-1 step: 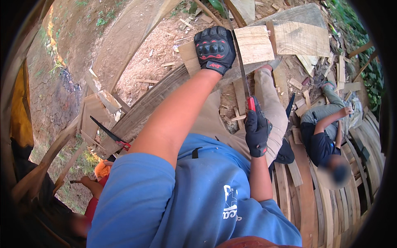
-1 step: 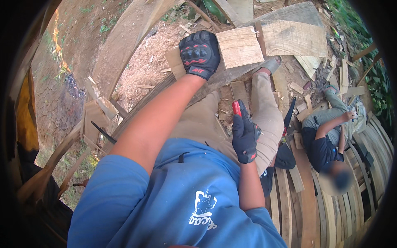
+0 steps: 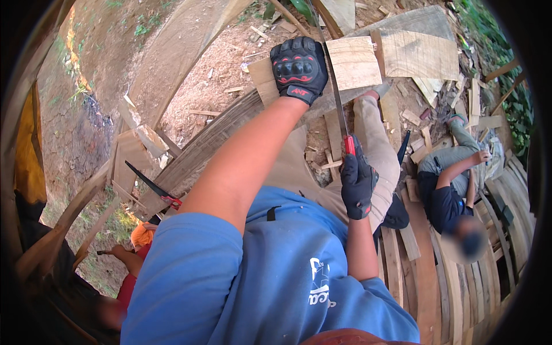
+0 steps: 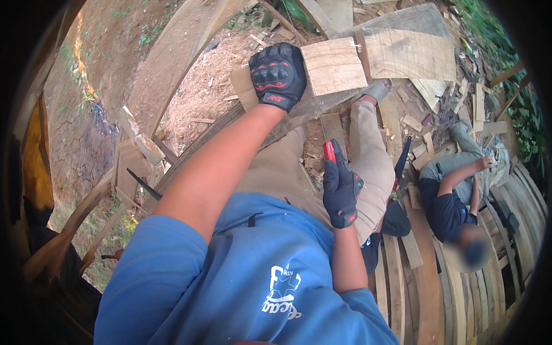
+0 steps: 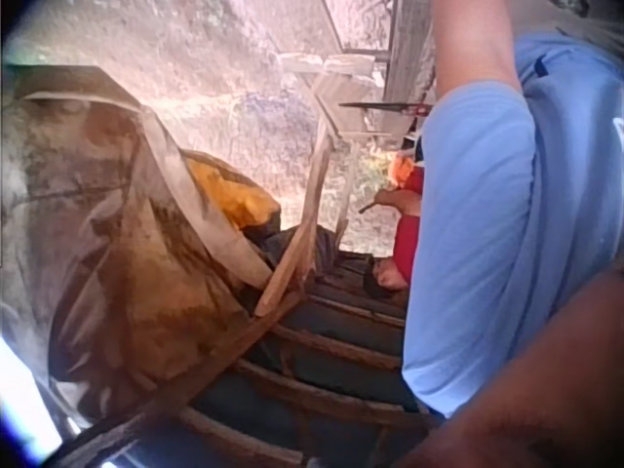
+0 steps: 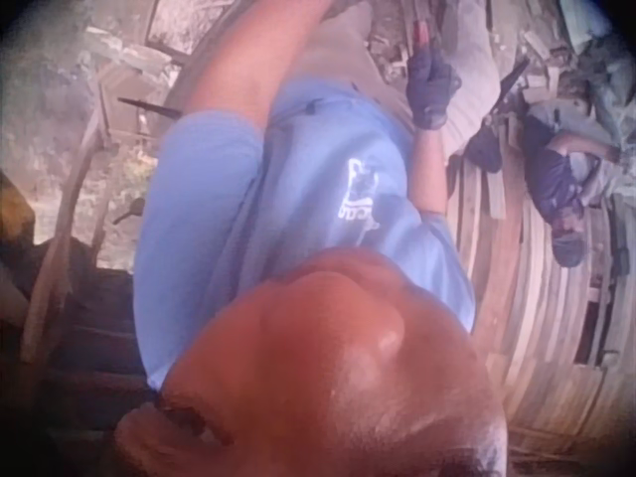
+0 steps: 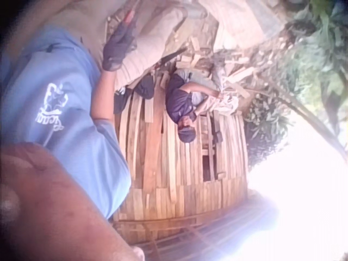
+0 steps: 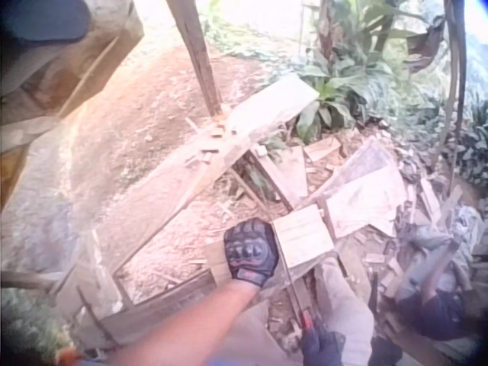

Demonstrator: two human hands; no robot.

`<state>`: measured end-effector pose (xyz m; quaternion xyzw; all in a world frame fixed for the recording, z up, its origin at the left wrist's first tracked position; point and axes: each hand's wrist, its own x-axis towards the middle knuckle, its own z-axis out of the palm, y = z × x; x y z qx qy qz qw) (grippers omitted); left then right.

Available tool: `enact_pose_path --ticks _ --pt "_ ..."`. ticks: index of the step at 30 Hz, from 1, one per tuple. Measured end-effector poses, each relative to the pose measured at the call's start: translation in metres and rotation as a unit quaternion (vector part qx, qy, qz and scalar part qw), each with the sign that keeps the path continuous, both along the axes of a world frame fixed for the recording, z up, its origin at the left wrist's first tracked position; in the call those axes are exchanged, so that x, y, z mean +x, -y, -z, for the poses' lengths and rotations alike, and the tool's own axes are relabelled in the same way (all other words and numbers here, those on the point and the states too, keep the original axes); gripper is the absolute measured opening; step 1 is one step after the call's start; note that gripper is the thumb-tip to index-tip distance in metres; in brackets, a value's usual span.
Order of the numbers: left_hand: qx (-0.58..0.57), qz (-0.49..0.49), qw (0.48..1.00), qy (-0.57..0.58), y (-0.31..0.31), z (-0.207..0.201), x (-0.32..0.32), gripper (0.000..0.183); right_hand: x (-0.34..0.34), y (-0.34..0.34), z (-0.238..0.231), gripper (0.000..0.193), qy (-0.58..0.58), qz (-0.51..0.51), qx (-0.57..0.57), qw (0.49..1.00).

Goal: The person saws several wooden boards and beams by hand while working on a timber structure outdoors.

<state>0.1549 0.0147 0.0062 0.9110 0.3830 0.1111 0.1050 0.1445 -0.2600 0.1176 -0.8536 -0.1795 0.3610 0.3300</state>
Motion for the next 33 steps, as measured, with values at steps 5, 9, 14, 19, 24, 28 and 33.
enact_pose_path --ticks 5,9,14,19,24,28,33 --pt "0.001 -0.005 1.0 -0.013 0.002 -0.002 -0.002 0.019 0.017 -0.022 -0.001 0.043 -0.022 0.018 -0.013 1.0" --pt "0.011 -0.003 1.0 0.004 0.007 -0.003 -0.002 0.018 0.015 -0.02 0.004 0.042 -0.031 0.047 -0.007 0.998" --pt "-0.018 -0.005 1.0 -0.014 0.0 -0.003 0.0 0.02 0.016 -0.03 0.001 0.042 -0.018 0.012 -0.042 0.999" --pt "-0.015 -0.014 1.0 -0.022 -0.001 -0.005 0.002 0.023 0.009 0.012 0.011 0.041 0.037 0.001 0.017 0.999" --pt "-0.018 -0.019 0.999 -0.028 0.001 -0.006 0.003 0.023 0.011 0.016 -0.014 0.041 -0.077 0.045 -0.066 0.994" --pt "-0.022 -0.014 0.999 -0.032 0.003 -0.007 0.002 0.023 -0.002 0.017 -0.008 0.042 -0.029 0.015 -0.037 0.999" --pt "-0.023 -0.022 0.999 -0.024 0.002 -0.003 0.002 0.024 -0.012 0.015 -0.005 0.046 0.028 -0.016 0.006 0.999"
